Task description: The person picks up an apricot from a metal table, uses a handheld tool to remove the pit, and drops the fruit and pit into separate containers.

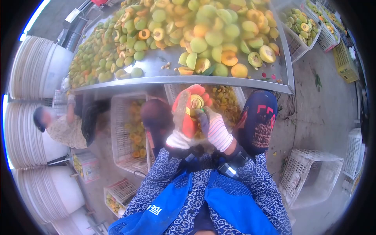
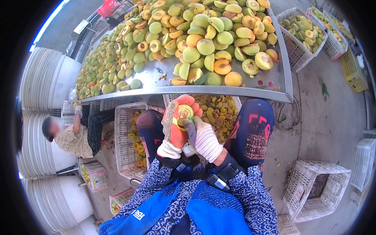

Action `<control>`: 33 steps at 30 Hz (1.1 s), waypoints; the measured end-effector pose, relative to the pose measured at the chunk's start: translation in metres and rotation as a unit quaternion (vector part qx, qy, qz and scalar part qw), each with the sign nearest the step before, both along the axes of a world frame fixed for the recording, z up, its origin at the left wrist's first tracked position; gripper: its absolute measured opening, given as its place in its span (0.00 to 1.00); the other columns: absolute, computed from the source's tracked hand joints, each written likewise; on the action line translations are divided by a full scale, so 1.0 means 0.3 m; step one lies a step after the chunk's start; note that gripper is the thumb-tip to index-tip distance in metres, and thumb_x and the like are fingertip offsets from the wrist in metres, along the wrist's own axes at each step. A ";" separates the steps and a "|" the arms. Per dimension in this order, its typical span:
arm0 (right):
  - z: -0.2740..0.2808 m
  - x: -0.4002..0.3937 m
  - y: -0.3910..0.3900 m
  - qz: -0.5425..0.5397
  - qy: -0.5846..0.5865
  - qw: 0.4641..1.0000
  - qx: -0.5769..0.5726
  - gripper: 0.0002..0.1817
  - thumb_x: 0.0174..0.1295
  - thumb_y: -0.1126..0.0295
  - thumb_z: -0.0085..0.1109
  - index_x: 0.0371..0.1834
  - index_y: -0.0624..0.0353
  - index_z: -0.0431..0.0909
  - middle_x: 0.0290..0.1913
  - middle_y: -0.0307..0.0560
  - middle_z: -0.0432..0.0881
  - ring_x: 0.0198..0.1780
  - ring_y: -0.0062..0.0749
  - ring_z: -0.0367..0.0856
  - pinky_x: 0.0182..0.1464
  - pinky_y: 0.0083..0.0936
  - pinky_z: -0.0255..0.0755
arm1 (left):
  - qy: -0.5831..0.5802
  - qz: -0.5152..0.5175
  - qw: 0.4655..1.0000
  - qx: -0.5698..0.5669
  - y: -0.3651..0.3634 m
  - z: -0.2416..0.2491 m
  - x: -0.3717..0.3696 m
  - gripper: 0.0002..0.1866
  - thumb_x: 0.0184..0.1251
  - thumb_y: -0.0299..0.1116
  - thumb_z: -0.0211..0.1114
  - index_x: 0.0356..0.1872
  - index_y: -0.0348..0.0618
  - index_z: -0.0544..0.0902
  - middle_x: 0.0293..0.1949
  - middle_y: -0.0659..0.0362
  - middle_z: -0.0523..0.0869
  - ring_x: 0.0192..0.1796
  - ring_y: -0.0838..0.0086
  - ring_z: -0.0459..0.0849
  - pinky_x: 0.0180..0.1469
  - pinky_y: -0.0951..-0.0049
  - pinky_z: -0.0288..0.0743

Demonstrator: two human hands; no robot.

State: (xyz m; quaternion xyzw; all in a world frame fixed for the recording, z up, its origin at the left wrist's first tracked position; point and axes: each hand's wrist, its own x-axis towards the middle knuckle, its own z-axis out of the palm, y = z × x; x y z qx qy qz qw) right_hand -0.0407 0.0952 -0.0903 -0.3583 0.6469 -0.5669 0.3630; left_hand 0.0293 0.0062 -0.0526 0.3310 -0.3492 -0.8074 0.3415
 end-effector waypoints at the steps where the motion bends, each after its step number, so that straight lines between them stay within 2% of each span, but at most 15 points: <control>1: 0.006 0.003 0.002 0.005 -0.005 1.000 0.027 0.18 0.80 0.57 0.54 0.45 0.64 0.79 0.34 0.68 0.85 0.38 0.66 0.86 0.37 0.49 0.77 | -0.008 0.003 1.000 0.001 0.000 0.000 -0.001 0.25 0.85 0.50 0.56 0.61 0.36 0.81 0.56 0.49 0.86 0.55 0.58 0.88 0.61 0.51 0.85; 5: 0.024 0.008 0.002 0.012 -0.032 0.997 0.075 0.18 0.80 0.57 0.53 0.48 0.65 0.79 0.35 0.69 0.86 0.41 0.68 0.86 0.40 0.50 0.78 | -0.029 0.011 1.000 0.002 0.003 -0.003 -0.004 0.23 0.83 0.48 0.58 0.58 0.35 0.83 0.52 0.49 0.88 0.52 0.58 0.89 0.58 0.52 0.86; 8: -0.010 0.028 0.007 0.007 -0.046 0.999 0.029 0.18 0.80 0.58 0.53 0.51 0.65 0.80 0.38 0.69 0.86 0.43 0.68 0.86 0.43 0.51 0.79 | -0.045 0.021 0.999 -0.003 0.015 0.003 -0.014 0.23 0.83 0.49 0.59 0.55 0.35 0.84 0.50 0.49 0.89 0.50 0.58 0.90 0.55 0.53 0.88; 11: -0.045 0.048 0.016 0.011 -0.040 0.999 -0.007 0.25 0.84 0.51 0.49 0.53 0.66 0.81 0.37 0.55 0.85 0.36 0.36 0.80 0.43 0.35 0.77 | -0.066 0.022 0.998 -0.005 0.021 0.017 -0.017 0.23 0.82 0.49 0.60 0.53 0.35 0.85 0.48 0.50 0.89 0.47 0.59 0.91 0.51 0.55 0.90; 14: -0.032 0.055 0.026 0.033 -0.077 0.996 -0.015 0.26 0.84 0.50 0.48 0.55 0.66 0.81 0.43 0.53 0.87 0.41 0.37 0.82 0.48 0.35 0.77 | -0.079 -0.005 0.997 -0.017 0.013 0.029 -0.001 0.25 0.82 0.52 0.61 0.52 0.34 0.85 0.47 0.49 0.89 0.45 0.59 0.91 0.48 0.56 0.90; 17: -0.048 0.065 0.021 0.044 -0.114 0.989 -0.086 0.24 0.84 0.50 0.47 0.55 0.63 0.82 0.40 0.46 0.86 0.40 0.31 0.81 0.46 0.30 0.76 | -0.083 -0.044 0.994 -0.058 -0.007 0.026 0.018 0.27 0.81 0.55 0.62 0.50 0.34 0.85 0.46 0.48 0.89 0.44 0.58 0.91 0.47 0.56 0.90; 18: -0.050 0.058 0.027 0.080 -0.221 0.971 -0.044 0.24 0.84 0.50 0.47 0.54 0.61 0.82 0.39 0.44 0.86 0.40 0.29 0.80 0.45 0.27 0.75 | -0.084 -0.058 0.992 -0.077 -0.017 0.021 0.024 0.28 0.81 0.57 0.62 0.50 0.34 0.85 0.46 0.48 0.89 0.43 0.58 0.91 0.47 0.56 0.90; 20: -0.034 0.030 0.045 0.150 -0.421 0.894 0.041 0.22 0.84 0.50 0.47 0.51 0.57 0.82 0.38 0.41 0.84 0.39 0.24 0.78 0.42 0.22 0.72 | -0.075 -0.102 0.984 -0.121 -0.048 0.008 0.037 0.30 0.80 0.59 0.60 0.48 0.35 0.84 0.45 0.48 0.89 0.43 0.57 0.91 0.48 0.54 0.90; 22: -0.004 0.021 0.047 0.164 -0.476 0.862 0.050 0.25 0.82 0.44 0.48 0.37 0.53 0.76 0.24 0.38 0.75 0.21 0.24 0.69 0.23 0.23 0.61 | -0.057 -0.131 0.979 -0.144 -0.062 0.015 0.049 0.31 0.80 0.61 0.59 0.47 0.36 0.84 0.43 0.48 0.88 0.42 0.56 0.91 0.49 0.53 0.90; 24: 0.119 -0.040 0.057 0.179 -0.555 0.805 0.112 0.30 0.79 0.36 0.48 0.27 0.49 0.70 0.16 0.35 0.66 0.10 0.25 0.63 0.11 0.26 0.55 | -0.027 -0.147 0.978 -0.147 -0.062 0.039 0.047 0.32 0.80 0.63 0.58 0.45 0.37 0.83 0.43 0.48 0.88 0.42 0.56 0.91 0.49 0.51 0.90; 27: 0.139 -0.062 0.053 0.180 -0.599 0.777 0.073 0.29 0.78 0.36 0.49 0.28 0.49 0.70 0.16 0.35 0.66 0.10 0.25 0.63 0.12 0.26 0.55 | -0.052 -0.035 0.995 -0.079 0.001 0.120 -0.006 0.33 0.81 0.65 0.56 0.44 0.38 0.82 0.42 0.49 0.87 0.42 0.56 0.91 0.50 0.49 0.89; 30: 0.066 -0.018 0.047 0.139 -0.540 0.826 0.080 0.27 0.81 0.40 0.47 0.32 0.50 0.73 0.19 0.35 0.70 0.11 0.24 0.64 0.12 0.27 0.56 | -0.077 -0.055 0.988 -0.119 -0.008 0.083 0.004 0.32 0.81 0.63 0.56 0.46 0.36 0.83 0.44 0.48 0.88 0.43 0.55 0.91 0.49 0.50 0.90; 32: 0.032 0.035 0.038 0.089 -0.345 0.932 -0.066 0.26 0.82 0.43 0.46 0.34 0.52 0.74 0.20 0.36 0.71 0.12 0.24 0.65 0.12 0.28 0.57 | -0.081 -0.086 0.980 -0.162 -0.007 0.077 0.019 0.30 0.80 0.59 0.62 0.46 0.34 0.84 0.45 0.46 0.89 0.43 0.54 0.92 0.49 0.52 0.90; 33: 0.008 0.044 0.034 0.095 -0.313 0.940 -0.095 0.26 0.83 0.43 0.45 0.35 0.54 0.75 0.20 0.36 0.72 0.12 0.24 0.65 0.13 0.28 0.58 | -0.073 -0.087 0.980 -0.162 -0.009 0.068 0.016 0.30 0.79 0.58 0.63 0.46 0.33 0.84 0.45 0.46 0.90 0.42 0.55 0.92 0.49 0.52 0.90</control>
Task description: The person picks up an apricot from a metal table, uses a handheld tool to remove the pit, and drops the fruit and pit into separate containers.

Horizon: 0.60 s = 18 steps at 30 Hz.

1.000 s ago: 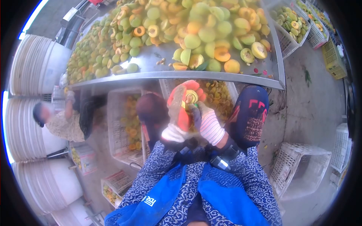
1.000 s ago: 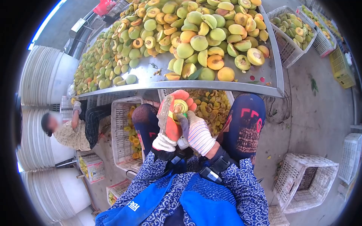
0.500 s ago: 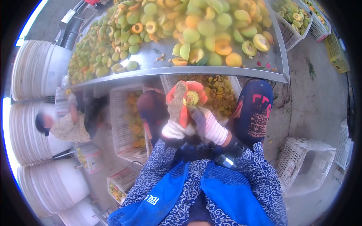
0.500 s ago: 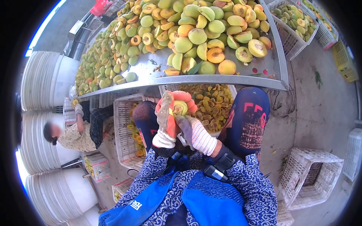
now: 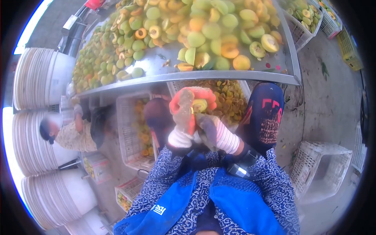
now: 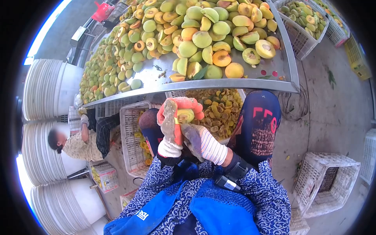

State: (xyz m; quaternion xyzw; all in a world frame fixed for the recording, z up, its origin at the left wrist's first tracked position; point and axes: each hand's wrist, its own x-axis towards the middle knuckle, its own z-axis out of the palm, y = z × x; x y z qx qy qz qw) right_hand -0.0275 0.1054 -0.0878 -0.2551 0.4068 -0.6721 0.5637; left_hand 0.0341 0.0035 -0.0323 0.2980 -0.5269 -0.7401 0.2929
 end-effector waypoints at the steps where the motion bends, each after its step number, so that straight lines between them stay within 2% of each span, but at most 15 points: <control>1: -0.009 0.005 -0.006 -0.009 0.030 0.999 -0.031 0.26 0.83 0.44 0.44 0.36 0.55 0.76 0.20 0.37 0.73 0.12 0.24 0.66 0.13 0.27 0.59 | 0.007 0.000 1.000 0.000 -0.006 -0.013 -0.003 0.29 0.78 0.57 0.64 0.46 0.33 0.84 0.44 0.45 0.90 0.42 0.55 0.92 0.48 0.53 0.89; 2: 0.022 -0.001 -0.020 -0.019 0.059 0.996 -0.061 0.26 0.84 0.45 0.43 0.37 0.56 0.76 0.20 0.37 0.73 0.12 0.24 0.66 0.13 0.27 0.60 | 0.016 0.001 1.000 -0.002 -0.017 -0.024 -0.005 0.28 0.78 0.56 0.66 0.46 0.33 0.85 0.44 0.45 0.90 0.42 0.55 0.92 0.48 0.53 0.89; 3: 0.060 -0.052 0.019 0.074 -0.028 0.997 0.019 0.27 0.84 0.44 0.44 0.37 0.56 0.76 0.20 0.37 0.73 0.12 0.24 0.65 0.13 0.27 0.59 | 0.024 -0.023 0.999 -0.024 -0.030 -0.042 0.000 0.28 0.77 0.55 0.66 0.46 0.32 0.85 0.44 0.44 0.90 0.41 0.55 0.93 0.47 0.54 0.89; 4: 0.097 -0.097 0.037 0.166 -0.114 0.975 0.098 0.27 0.83 0.43 0.44 0.37 0.55 0.75 0.21 0.37 0.72 0.12 0.24 0.65 0.13 0.26 0.59 | 0.032 -0.048 0.997 -0.046 -0.045 -0.065 0.008 0.27 0.77 0.54 0.67 0.46 0.32 0.85 0.43 0.44 0.91 0.41 0.55 0.93 0.47 0.55 0.89; 8: 0.132 -0.158 0.048 0.232 -0.333 0.907 0.115 0.27 0.82 0.41 0.45 0.33 0.52 0.71 0.19 0.37 0.70 0.11 0.23 0.64 0.11 0.22 0.55 | 0.068 -0.131 0.985 -0.088 -0.075 -0.006 -0.030 0.25 0.75 0.50 0.68 0.45 0.30 0.86 0.39 0.43 0.91 0.38 0.55 0.92 0.44 0.55 0.89; 9: 0.119 -0.159 0.048 0.237 -0.364 0.895 0.099 0.27 0.81 0.41 0.46 0.33 0.52 0.70 0.18 0.36 0.67 0.11 0.22 0.62 0.11 0.22 0.55 | 0.092 -0.139 0.986 0.029 -0.075 0.020 -0.045 0.21 0.81 0.42 0.62 0.43 0.28 0.88 0.39 0.46 0.90 0.34 0.62 0.89 0.39 0.66 0.85; 12: 0.158 -0.173 0.049 0.191 -0.204 0.951 0.134 0.26 0.81 0.41 0.47 0.33 0.50 0.71 0.19 0.34 0.65 0.11 0.19 0.59 0.11 0.22 0.54 | 0.014 -0.128 0.991 0.028 -0.078 0.015 -0.062 0.21 0.82 0.42 0.62 0.43 0.29 0.88 0.39 0.46 0.90 0.33 0.64 0.89 0.39 0.67 0.84; 13: 0.152 -0.156 0.040 0.153 -0.115 0.975 0.116 0.26 0.80 0.40 0.47 0.33 0.49 0.72 0.19 0.32 0.63 0.11 0.17 0.56 0.11 0.21 0.54 | 0.013 -0.122 0.992 -0.005 -0.075 -0.003 -0.062 0.22 0.81 0.44 0.62 0.43 0.28 0.88 0.39 0.45 0.91 0.33 0.63 0.89 0.39 0.66 0.85; 16: 0.179 -0.155 0.045 0.192 -0.281 0.924 0.176 0.25 0.82 0.42 0.45 0.31 0.47 0.71 0.19 0.31 0.63 0.11 0.16 0.55 0.11 0.20 0.53 | 0.004 -0.110 0.988 -0.108 -0.082 -0.058 -0.043 0.28 0.81 0.51 0.62 0.42 0.27 0.89 0.40 0.43 0.92 0.34 0.61 0.91 0.41 0.63 0.88; 17: 0.137 -0.161 0.045 0.240 -0.348 0.895 0.141 0.26 0.82 0.41 0.45 0.31 0.46 0.70 0.19 0.30 0.63 0.11 0.15 0.55 0.10 0.19 0.52 | 0.036 -0.130 0.991 -0.006 -0.077 -0.035 -0.041 0.27 0.82 0.54 0.61 0.44 0.34 0.87 0.41 0.47 0.91 0.37 0.62 0.91 0.41 0.63 0.88; 18: 0.106 -0.158 0.045 0.272 -0.376 0.880 0.096 0.26 0.82 0.40 0.45 0.30 0.46 0.70 0.19 0.30 0.63 0.11 0.15 0.56 0.10 0.19 0.52 | 0.060 -0.089 0.990 0.087 -0.058 -0.020 -0.041 0.27 0.82 0.56 0.60 0.44 0.37 0.86 0.42 0.49 0.91 0.37 0.62 0.91 0.41 0.62 0.88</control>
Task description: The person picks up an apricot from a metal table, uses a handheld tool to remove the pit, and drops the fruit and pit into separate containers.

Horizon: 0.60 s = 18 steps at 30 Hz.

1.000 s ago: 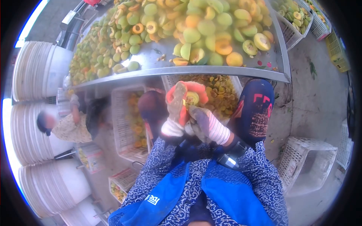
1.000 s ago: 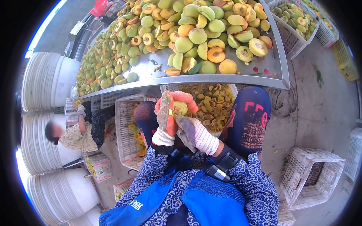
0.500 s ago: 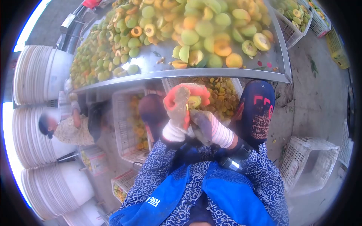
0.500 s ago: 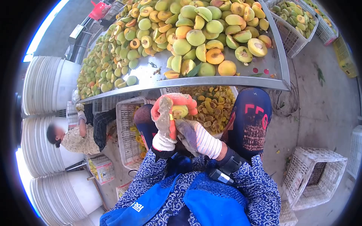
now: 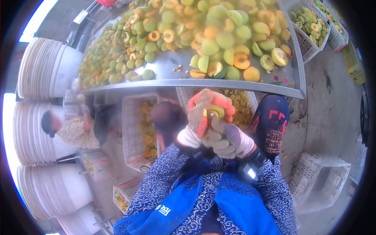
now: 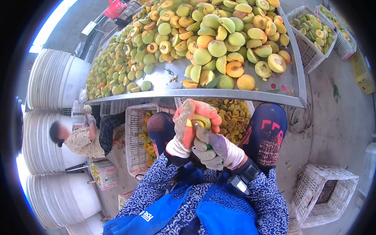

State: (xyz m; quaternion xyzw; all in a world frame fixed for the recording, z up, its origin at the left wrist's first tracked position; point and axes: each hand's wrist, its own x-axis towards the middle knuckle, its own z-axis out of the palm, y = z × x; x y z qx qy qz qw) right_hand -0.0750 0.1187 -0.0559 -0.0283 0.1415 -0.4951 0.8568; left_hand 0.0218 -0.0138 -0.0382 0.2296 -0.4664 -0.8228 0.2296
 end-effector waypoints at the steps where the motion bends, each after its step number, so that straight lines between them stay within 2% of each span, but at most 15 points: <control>1: -0.016 0.002 -0.004 0.013 -0.044 0.998 -0.043 0.26 0.82 0.39 0.45 0.30 0.46 0.69 0.19 0.30 0.64 0.11 0.15 0.56 0.09 0.19 0.52 | 0.014 0.036 0.995 0.097 0.026 0.012 -0.008 0.26 0.82 0.57 0.60 0.45 0.39 0.85 0.42 0.51 0.91 0.38 0.62 0.91 0.41 0.62 0.88; 3: -0.037 0.017 -0.015 0.025 -0.110 0.989 -0.092 0.28 0.81 0.37 0.44 0.31 0.47 0.70 0.19 0.30 0.66 0.11 0.15 0.59 0.09 0.18 0.54 | -0.004 0.127 0.958 0.257 0.027 0.033 -0.017 0.25 0.83 0.61 0.55 0.48 0.48 0.82 0.43 0.56 0.89 0.41 0.61 0.90 0.40 0.60 0.88; 4: -0.047 0.030 -0.024 0.016 -0.155 0.982 -0.103 0.28 0.81 0.38 0.45 0.31 0.48 0.71 0.19 0.30 0.66 0.11 0.15 0.59 0.09 0.18 0.54 | -0.014 0.198 0.956 0.217 0.002 0.069 -0.012 0.25 0.84 0.59 0.53 0.46 0.46 0.82 0.43 0.54 0.90 0.41 0.60 0.91 0.40 0.58 0.89; 5: -0.065 0.050 -0.028 0.003 -0.203 0.973 -0.114 0.28 0.82 0.38 0.46 0.31 0.48 0.72 0.19 0.30 0.66 0.11 0.15 0.59 0.09 0.17 0.55 | 0.035 0.181 0.971 0.152 -0.044 0.093 0.046 0.24 0.84 0.56 0.54 0.44 0.45 0.83 0.42 0.54 0.90 0.41 0.59 0.91 0.40 0.56 0.89; 6: -0.090 0.066 -0.034 -0.011 -0.251 0.960 -0.125 0.28 0.82 0.39 0.46 0.31 0.49 0.72 0.19 0.30 0.65 0.11 0.16 0.59 0.10 0.17 0.55 | 0.039 0.229 0.972 0.031 -0.109 0.113 0.125 0.25 0.84 0.55 0.56 0.43 0.41 0.86 0.43 0.52 0.91 0.43 0.57 0.92 0.41 0.54 0.89; 7: -0.118 0.081 -0.036 -0.074 -0.280 0.950 -0.114 0.27 0.80 0.40 0.51 0.32 0.50 0.74 0.19 0.29 0.64 0.13 0.17 0.60 0.12 0.18 0.56 | -0.031 0.290 0.950 -0.111 -0.192 0.130 0.241 0.24 0.81 0.52 0.62 0.45 0.36 0.88 0.44 0.50 0.92 0.43 0.58 0.92 0.43 0.58 0.88; 8: -0.149 0.085 -0.041 -0.101 -0.320 0.940 -0.062 0.26 0.80 0.40 0.52 0.32 0.50 0.74 0.19 0.28 0.64 0.13 0.17 0.60 0.14 0.19 0.57 | -0.172 0.277 0.907 -0.268 -0.227 0.232 0.338 0.22 0.78 0.48 0.67 0.49 0.35 0.89 0.46 0.49 0.93 0.43 0.61 0.92 0.45 0.65 0.86; 9: -0.181 0.083 -0.050 -0.129 -0.359 0.925 -0.011 0.26 0.79 0.40 0.54 0.33 0.50 0.75 0.19 0.28 0.64 0.14 0.18 0.60 0.15 0.20 0.57 | -0.307 0.266 0.708 -0.578 -0.294 0.269 0.466 0.19 0.77 0.44 0.69 0.50 0.36 0.89 0.44 0.52 0.93 0.42 0.66 0.92 0.44 0.69 0.85; 10: -0.217 0.086 -0.059 -0.157 -0.397 0.903 0.038 0.26 0.78 0.39 0.55 0.33 0.49 0.75 0.19 0.28 0.64 0.15 0.18 0.61 0.16 0.21 0.57 | -0.393 0.214 0.399 -0.800 -0.328 0.305 0.514 0.16 0.76 0.40 0.70 0.52 0.37 0.90 0.43 0.54 0.93 0.41 0.71 0.91 0.44 0.73 0.83; 13: -0.246 0.143 -0.072 -0.165 -0.312 0.926 0.130 0.26 0.74 0.36 0.59 0.31 0.45 0.75 0.20 0.27 0.63 0.17 0.19 0.62 0.19 0.23 0.55 | -0.466 0.271 0.625 -0.565 -0.293 0.319 0.427 0.13 0.74 0.33 0.70 0.53 0.39 0.90 0.42 0.59 0.91 0.42 0.79 0.88 0.46 0.76 0.82; 14: -0.242 0.154 -0.084 -0.154 -0.281 0.935 0.150 0.26 0.74 0.35 0.60 0.30 0.44 0.75 0.20 0.27 0.63 0.17 0.19 0.62 0.19 0.23 0.55 | -0.389 0.243 0.688 -0.563 -0.270 0.309 0.314 0.12 0.73 0.30 0.70 0.53 0.38 0.89 0.42 0.63 0.90 0.43 0.82 0.85 0.47 0.78 0.80; 15: -0.214 0.155 -0.085 -0.158 -0.251 0.938 0.178 0.26 0.74 0.35 0.59 0.31 0.44 0.75 0.20 0.27 0.64 0.16 0.20 0.61 0.19 0.22 0.55 | -0.381 0.198 0.716 -0.551 -0.275 0.261 0.224 0.16 0.72 0.32 0.71 0.56 0.39 0.87 0.43 0.60 0.91 0.46 0.76 0.88 0.50 0.74 0.82; 16: -0.207 0.146 -0.081 -0.164 -0.229 0.941 0.187 0.25 0.74 0.35 0.59 0.32 0.44 0.75 0.20 0.27 0.64 0.16 0.20 0.61 0.19 0.22 0.55 | -0.324 0.182 0.682 -0.630 -0.297 0.202 0.104 0.15 0.67 0.35 0.73 0.53 0.47 0.89 0.50 0.52 0.92 0.51 0.56 0.91 0.56 0.63 0.83; 17: -0.205 0.136 -0.075 -0.171 -0.207 0.943 0.194 0.25 0.74 0.35 0.58 0.33 0.43 0.75 0.20 0.27 0.65 0.16 0.20 0.61 0.19 0.22 0.55 | -0.331 0.146 0.718 -0.595 -0.315 0.153 -0.013 0.19 0.67 0.42 0.72 0.57 0.48 0.87 0.52 0.50 0.91 0.54 0.52 0.90 0.59 0.60 0.82; 18: -0.207 0.127 -0.071 -0.179 -0.186 0.945 0.201 0.25 0.74 0.35 0.58 0.34 0.43 0.75 0.20 0.27 0.65 0.16 0.20 0.61 0.19 0.22 0.56 | -0.364 0.119 0.691 -0.613 -0.340 0.088 -0.116 0.22 0.67 0.45 0.71 0.60 0.49 0.85 0.52 0.49 0.91 0.55 0.51 0.89 0.61 0.57 0.81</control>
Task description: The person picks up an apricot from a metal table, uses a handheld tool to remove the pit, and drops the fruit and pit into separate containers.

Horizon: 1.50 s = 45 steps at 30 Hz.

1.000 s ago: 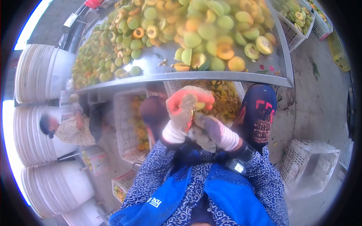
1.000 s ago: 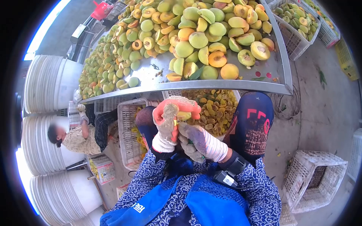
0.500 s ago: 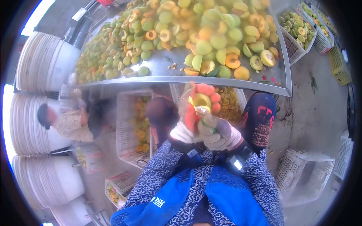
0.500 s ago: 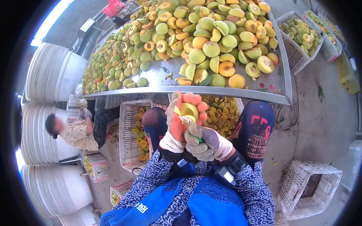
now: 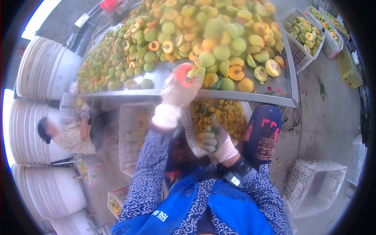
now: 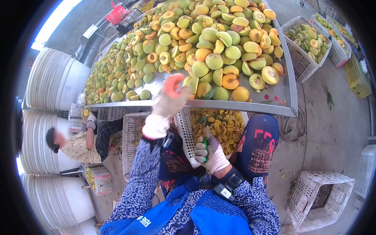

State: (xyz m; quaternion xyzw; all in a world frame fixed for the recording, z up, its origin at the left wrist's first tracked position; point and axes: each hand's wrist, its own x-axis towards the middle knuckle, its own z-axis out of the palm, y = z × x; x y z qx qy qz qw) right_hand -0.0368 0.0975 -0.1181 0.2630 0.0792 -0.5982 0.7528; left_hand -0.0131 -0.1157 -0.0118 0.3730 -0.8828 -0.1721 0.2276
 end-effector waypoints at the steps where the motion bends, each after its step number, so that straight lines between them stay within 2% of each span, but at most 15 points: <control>1: -0.021 -0.003 0.005 -0.010 -0.008 1.000 -0.007 0.25 0.75 0.34 0.56 0.35 0.43 0.75 0.21 0.27 0.67 0.16 0.19 0.61 0.19 0.21 0.55 | -0.052 -0.002 0.999 -0.015 -0.029 -0.043 -0.073 0.26 0.67 0.49 0.70 0.62 0.50 0.82 0.52 0.49 0.91 0.56 0.50 0.89 0.62 0.55 0.80; 4: 0.068 -0.035 0.003 -0.025 0.109 0.993 0.042 0.24 0.75 0.35 0.56 0.36 0.42 0.75 0.22 0.28 0.69 0.16 0.19 0.62 0.18 0.22 0.56 | -0.158 0.017 0.979 0.131 -0.097 -0.041 -0.171 0.32 0.67 0.53 0.67 0.68 0.50 0.78 0.57 0.47 0.89 0.60 0.48 0.87 0.64 0.52 0.79; 5: 0.124 -0.042 0.005 -0.039 0.182 0.981 0.063 0.22 0.76 0.38 0.56 0.39 0.43 0.75 0.24 0.29 0.71 0.17 0.19 0.65 0.17 0.22 0.59 | -0.122 0.020 0.981 0.151 -0.123 -0.033 -0.160 0.29 0.69 0.39 0.67 0.71 0.45 0.76 0.60 0.47 0.87 0.56 0.55 0.89 0.61 0.57 0.81; 6: 0.151 -0.055 0.007 -0.052 0.219 0.973 0.060 0.21 0.77 0.39 0.57 0.40 0.44 0.76 0.24 0.30 0.72 0.17 0.20 0.67 0.17 0.22 0.61 | 0.007 -0.011 0.972 0.235 -0.137 -0.029 -0.127 0.28 0.70 0.35 0.66 0.70 0.42 0.77 0.60 0.48 0.87 0.56 0.58 0.89 0.59 0.60 0.82; 9: 0.173 -0.078 -0.016 -0.087 0.334 0.937 0.051 0.18 0.77 0.46 0.59 0.47 0.48 0.78 0.28 0.33 0.79 0.20 0.21 0.75 0.18 0.22 0.68 | 0.313 -0.098 0.852 0.408 -0.072 0.006 0.028 0.25 0.71 0.20 0.62 0.70 0.34 0.77 0.59 0.50 0.85 0.58 0.68 0.87 0.58 0.70 0.83; 15: 0.121 -0.053 -0.072 -0.135 0.459 0.878 0.031 0.13 0.74 0.66 0.65 0.55 0.55 0.74 0.38 0.39 0.83 0.25 0.20 0.80 0.21 0.20 0.70 | 0.415 -0.069 0.706 0.569 0.270 -0.086 0.168 0.15 0.77 0.28 0.64 0.60 0.34 0.78 0.56 0.45 0.87 0.58 0.57 0.88 0.65 0.59 0.82; 18: 0.094 -0.058 -0.053 -0.104 0.527 0.842 0.039 0.11 0.73 0.68 0.66 0.52 0.55 0.76 0.33 0.37 0.82 0.21 0.17 0.76 0.19 0.17 0.66 | 0.397 -0.065 0.707 0.582 0.273 -0.075 0.190 0.15 0.78 0.31 0.64 0.59 0.35 0.79 0.55 0.46 0.88 0.58 0.60 0.88 0.64 0.60 0.81; 22: 0.173 -0.082 -0.030 -0.064 0.569 0.819 0.021 0.09 0.74 0.62 0.66 0.47 0.53 0.79 0.24 0.31 0.78 0.16 0.15 0.72 0.17 0.16 0.62 | 0.238 -0.116 0.764 0.588 0.228 -0.087 0.210 0.14 0.78 0.34 0.66 0.55 0.36 0.82 0.56 0.52 0.89 0.58 0.65 0.87 0.63 0.65 0.81; 25: 0.200 -0.090 -0.032 -0.093 0.539 0.831 0.096 0.11 0.77 0.59 0.64 0.49 0.54 0.80 0.27 0.32 0.79 0.21 0.13 0.72 0.21 0.16 0.63 | 0.351 -0.012 0.739 0.575 0.233 -0.120 0.222 0.14 0.77 0.34 0.67 0.57 0.40 0.83 0.57 0.52 0.89 0.55 0.64 0.89 0.55 0.63 0.87; 27: 0.090 -0.024 -0.027 -0.100 0.474 0.875 0.009 0.11 0.78 0.61 0.63 0.51 0.57 0.80 0.30 0.36 0.82 0.27 0.14 0.74 0.27 0.18 0.67 | 0.408 0.039 0.730 0.546 0.253 -0.120 0.210 0.15 0.77 0.34 0.66 0.60 0.42 0.83 0.60 0.50 0.88 0.54 0.62 0.90 0.49 0.61 0.90; 29: 0.125 0.031 -0.009 -0.054 0.681 0.731 -0.003 0.12 0.80 0.65 0.59 0.54 0.63 0.80 0.36 0.45 0.86 0.36 0.19 0.77 0.38 0.25 0.74 | 0.430 0.043 0.723 0.539 0.286 -0.122 0.184 0.15 0.78 0.33 0.65 0.61 0.42 0.82 0.60 0.50 0.87 0.55 0.61 0.90 0.51 0.60 0.89; 32: 0.124 0.017 -0.012 -0.063 0.731 0.679 -0.024 0.14 0.80 0.65 0.59 0.57 0.65 0.79 0.41 0.51 0.88 0.39 0.26 0.81 0.41 0.30 0.78 | 0.457 0.037 0.713 0.531 0.325 -0.141 0.167 0.17 0.81 0.37 0.62 0.63 0.39 0.81 0.59 0.48 0.87 0.57 0.58 0.89 0.57 0.53 0.88; 33: 0.109 0.023 -0.024 -0.099 0.753 0.650 -0.028 0.15 0.79 0.62 0.60 0.54 0.65 0.79 0.38 0.58 0.88 0.37 0.40 0.88 0.39 0.37 0.79 | 0.467 0.043 0.699 0.540 0.338 -0.138 0.162 0.19 0.82 0.39 0.62 0.63 0.38 0.81 0.59 0.47 0.87 0.57 0.57 0.88 0.59 0.51 0.87; 39: 0.114 0.023 -0.001 0.034 0.867 0.496 0.015 0.19 0.80 0.54 0.56 0.54 0.61 0.77 0.35 0.63 0.85 0.37 0.57 0.87 0.40 0.43 0.77 | 0.494 0.066 0.653 0.569 0.379 -0.131 0.149 0.23 0.83 0.44 0.60 0.60 0.31 0.82 0.55 0.46 0.87 0.57 0.54 0.88 0.64 0.46 0.85; 45: 0.085 0.021 0.000 0.028 0.848 0.530 -0.011 0.18 0.81 0.55 0.55 0.56 0.60 0.77 0.37 0.62 0.85 0.38 0.58 0.87 0.41 0.44 0.77 | 0.467 0.044 0.695 0.545 0.398 -0.132 0.142 0.23 0.84 0.46 0.59 0.58 0.31 0.83 0.53 0.46 0.88 0.57 0.52 0.88 0.65 0.47 0.84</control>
